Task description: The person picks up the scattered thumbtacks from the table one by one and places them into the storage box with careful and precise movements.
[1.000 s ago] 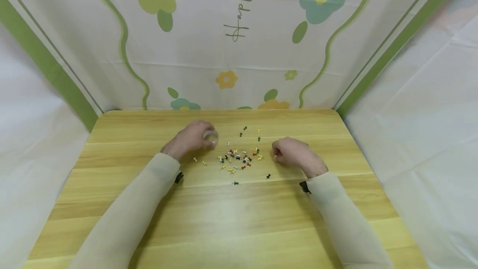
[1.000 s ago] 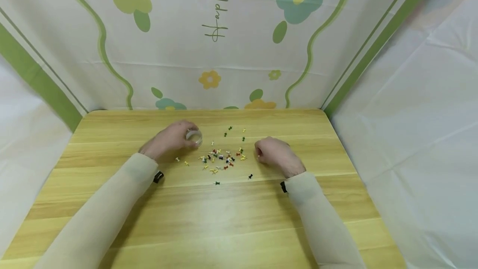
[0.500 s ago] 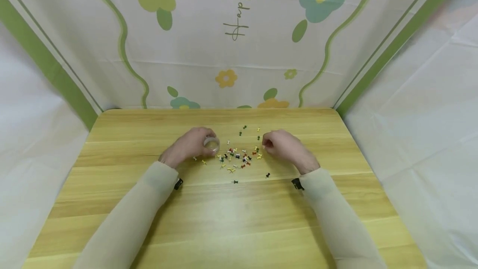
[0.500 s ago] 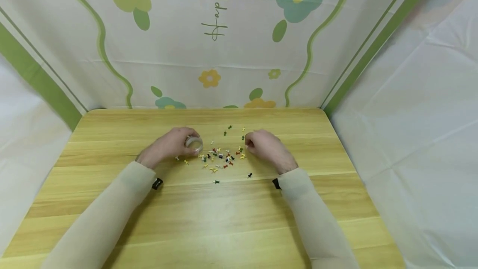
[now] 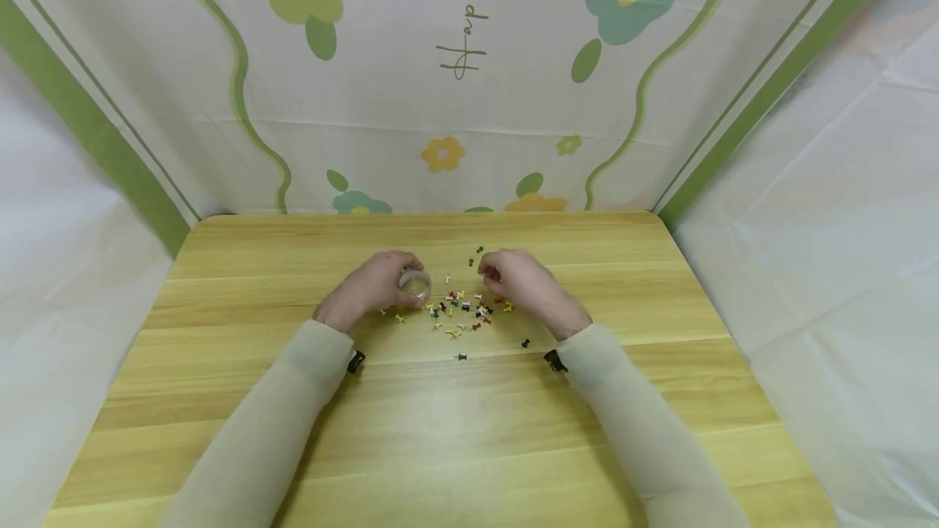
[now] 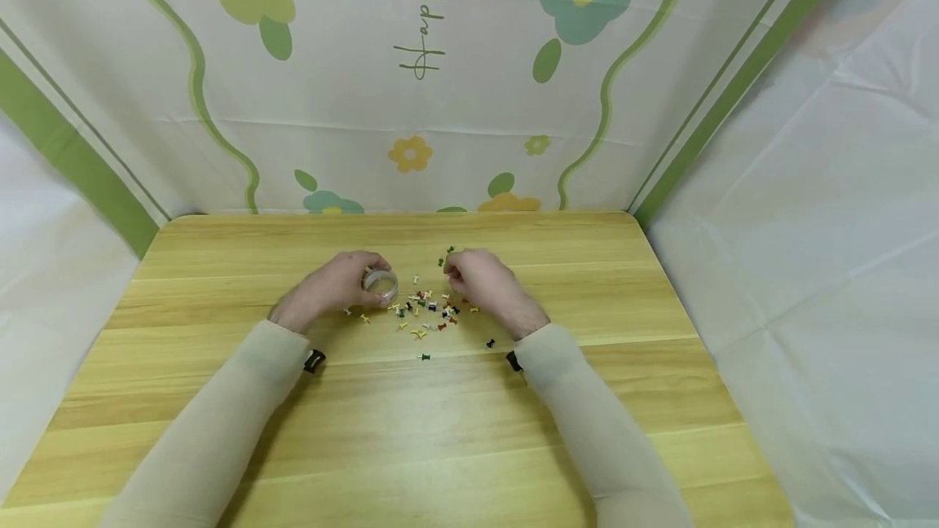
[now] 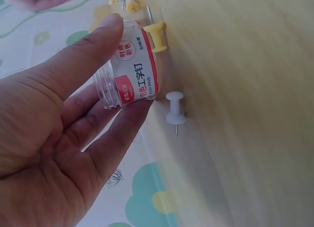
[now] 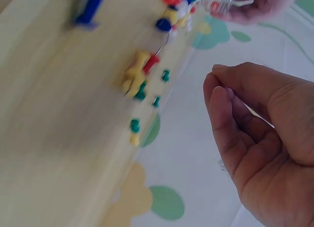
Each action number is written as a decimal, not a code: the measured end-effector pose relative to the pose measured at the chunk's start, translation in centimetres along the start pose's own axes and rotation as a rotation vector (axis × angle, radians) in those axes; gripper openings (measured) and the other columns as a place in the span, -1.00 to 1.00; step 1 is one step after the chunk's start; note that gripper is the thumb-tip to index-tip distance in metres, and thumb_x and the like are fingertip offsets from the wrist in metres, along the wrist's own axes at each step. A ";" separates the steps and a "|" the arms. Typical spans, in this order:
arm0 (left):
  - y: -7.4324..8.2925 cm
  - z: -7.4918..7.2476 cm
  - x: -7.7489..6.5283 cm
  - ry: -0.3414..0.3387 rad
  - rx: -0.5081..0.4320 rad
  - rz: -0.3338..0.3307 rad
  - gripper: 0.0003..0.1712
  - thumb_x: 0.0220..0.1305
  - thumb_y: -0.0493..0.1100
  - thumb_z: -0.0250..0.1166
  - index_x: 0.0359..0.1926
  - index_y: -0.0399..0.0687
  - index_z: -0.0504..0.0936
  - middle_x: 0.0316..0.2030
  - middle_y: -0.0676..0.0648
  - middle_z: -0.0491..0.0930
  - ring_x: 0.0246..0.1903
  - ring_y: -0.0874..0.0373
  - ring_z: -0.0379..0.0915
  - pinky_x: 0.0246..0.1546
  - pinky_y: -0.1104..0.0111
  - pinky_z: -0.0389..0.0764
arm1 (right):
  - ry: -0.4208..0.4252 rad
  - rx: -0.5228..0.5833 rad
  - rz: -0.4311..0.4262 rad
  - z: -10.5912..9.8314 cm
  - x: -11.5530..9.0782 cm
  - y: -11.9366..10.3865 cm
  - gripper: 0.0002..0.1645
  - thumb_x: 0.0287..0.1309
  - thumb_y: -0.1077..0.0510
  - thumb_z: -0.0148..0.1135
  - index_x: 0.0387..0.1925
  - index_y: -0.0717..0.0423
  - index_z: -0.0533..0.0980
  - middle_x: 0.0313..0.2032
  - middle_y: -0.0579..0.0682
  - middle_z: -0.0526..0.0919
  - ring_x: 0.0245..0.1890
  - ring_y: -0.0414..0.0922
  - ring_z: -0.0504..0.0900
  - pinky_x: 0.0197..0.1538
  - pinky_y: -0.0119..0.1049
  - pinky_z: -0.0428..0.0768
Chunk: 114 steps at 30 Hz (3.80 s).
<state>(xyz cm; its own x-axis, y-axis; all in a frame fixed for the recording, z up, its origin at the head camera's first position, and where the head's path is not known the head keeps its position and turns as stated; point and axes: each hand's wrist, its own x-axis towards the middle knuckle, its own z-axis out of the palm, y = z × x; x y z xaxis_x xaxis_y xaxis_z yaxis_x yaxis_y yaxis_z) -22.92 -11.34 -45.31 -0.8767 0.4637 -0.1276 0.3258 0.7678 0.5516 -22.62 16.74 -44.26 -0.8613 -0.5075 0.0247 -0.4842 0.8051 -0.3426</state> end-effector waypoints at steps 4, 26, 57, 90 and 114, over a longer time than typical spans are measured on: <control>0.1 -0.1 0.0 0.002 -0.004 -0.010 -0.31 0.09 -0.06 0.61 0.23 -0.17 0.61 0.08 -0.18 0.65 0.03 -0.10 0.57 0.08 0.04 0.62 | -0.002 -0.008 -0.023 0.3 0.9 -1.5 -0.80 0.35 0.24 0.29 -0.06 0.16 0.71 -0.21 -0.06 0.75 -0.24 -0.21 0.67 -0.14 -0.37 0.67; -0.2 0.0 -0.1 0.010 -0.011 0.014 -0.35 0.13 -0.06 0.59 0.21 -0.16 0.60 0.12 -0.19 0.65 0.07 -0.10 0.55 0.09 0.05 0.57 | -0.028 -0.045 -0.134 2.1 4.4 -7.3 -0.77 0.34 0.23 0.33 0.00 0.07 0.71 -0.19 -0.14 0.71 -0.22 -0.26 0.62 -0.16 -0.40 0.62; 0.2 0.1 -0.4 0.021 -0.045 -0.025 -0.35 0.10 -0.13 0.60 0.21 -0.17 0.61 0.07 -0.19 0.65 0.04 -0.13 0.56 0.07 0.02 0.62 | -0.026 -0.024 0.050 -2.6 4.5 1.1 -0.69 0.33 0.27 0.32 0.09 0.17 0.66 -0.05 0.01 0.72 -0.07 -0.11 0.65 0.03 -0.24 0.65; -0.1 0.4 -0.4 0.039 -0.036 -0.001 -0.36 0.11 -0.14 0.59 0.21 -0.19 0.61 0.08 -0.21 0.65 0.05 -0.15 0.55 0.11 0.00 0.58 | -0.099 -0.085 0.219 -1.2 4.4 5.3 -0.81 0.33 0.31 0.27 -0.06 0.14 0.67 -0.13 -0.01 0.67 -0.11 -0.06 0.61 0.00 -0.15 0.64; 0.2 0.2 -0.5 0.031 -0.038 -0.005 -0.35 0.13 -0.14 0.58 0.22 -0.21 0.60 0.08 -0.23 0.64 0.05 -0.14 0.55 0.10 0.01 0.59 | -0.036 -0.072 0.106 -1.1 4.5 2.7 -0.82 0.34 0.24 0.34 -0.06 0.15 0.70 -0.17 -0.05 0.71 -0.18 -0.14 0.62 -0.06 -0.25 0.64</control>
<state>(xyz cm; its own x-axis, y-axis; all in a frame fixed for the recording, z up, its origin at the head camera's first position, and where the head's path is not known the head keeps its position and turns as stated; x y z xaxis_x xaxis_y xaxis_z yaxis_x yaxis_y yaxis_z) -22.39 -11.33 -45.32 -0.8890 0.4454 -0.1057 0.3081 0.7529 0.5817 -27.97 16.95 -44.00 -0.9026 -0.4284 -0.0423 -0.4020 0.8740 -0.2731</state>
